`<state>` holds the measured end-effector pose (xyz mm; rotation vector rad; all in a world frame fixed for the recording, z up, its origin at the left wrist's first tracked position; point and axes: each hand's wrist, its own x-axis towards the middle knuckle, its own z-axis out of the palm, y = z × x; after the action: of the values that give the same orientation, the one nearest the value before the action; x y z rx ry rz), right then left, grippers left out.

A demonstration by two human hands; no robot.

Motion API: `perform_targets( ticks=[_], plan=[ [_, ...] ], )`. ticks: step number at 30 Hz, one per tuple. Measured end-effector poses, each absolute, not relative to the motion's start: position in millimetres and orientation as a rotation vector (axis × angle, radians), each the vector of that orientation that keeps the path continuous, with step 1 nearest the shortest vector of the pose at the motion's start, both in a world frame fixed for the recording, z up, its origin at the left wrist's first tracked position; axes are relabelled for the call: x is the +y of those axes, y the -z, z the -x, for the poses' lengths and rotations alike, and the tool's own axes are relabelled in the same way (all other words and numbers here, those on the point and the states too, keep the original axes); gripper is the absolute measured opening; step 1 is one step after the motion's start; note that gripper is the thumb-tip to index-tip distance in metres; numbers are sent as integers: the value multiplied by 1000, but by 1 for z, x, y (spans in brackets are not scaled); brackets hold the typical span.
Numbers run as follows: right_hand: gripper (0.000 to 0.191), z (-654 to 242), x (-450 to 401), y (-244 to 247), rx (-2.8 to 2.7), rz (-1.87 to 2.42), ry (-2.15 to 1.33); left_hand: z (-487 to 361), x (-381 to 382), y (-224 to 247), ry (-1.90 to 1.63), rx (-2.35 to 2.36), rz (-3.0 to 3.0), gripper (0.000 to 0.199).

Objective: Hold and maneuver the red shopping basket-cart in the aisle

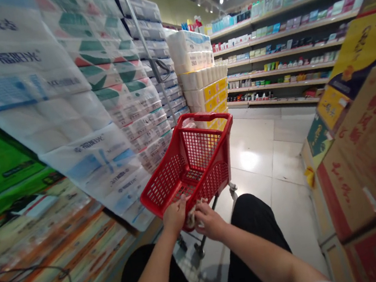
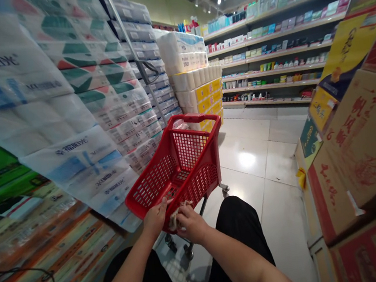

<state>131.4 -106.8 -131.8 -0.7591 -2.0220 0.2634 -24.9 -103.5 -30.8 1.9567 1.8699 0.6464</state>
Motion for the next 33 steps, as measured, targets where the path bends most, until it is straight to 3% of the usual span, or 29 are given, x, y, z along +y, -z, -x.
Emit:
perform_targets(
  ticks=[3, 12, 22, 33],
  plan=[
    [15, -131, -104, 135, -2041, 720, -256, 30, -100, 30, -659, 1862, -1932, 59],
    [23, -138, -85, 108, -2014, 617, -44, 40, -96, 27, -644, 1875, -1954, 59],
    [27, -152, -81, 113, -1998, 715, -88, 25, -107, 38, -313, 2177, -2174, 51],
    [29, -155, -76, 116, -1898, 700, 3, 28, -109, 35, -204, 2179, -2188, 62]
  ],
)
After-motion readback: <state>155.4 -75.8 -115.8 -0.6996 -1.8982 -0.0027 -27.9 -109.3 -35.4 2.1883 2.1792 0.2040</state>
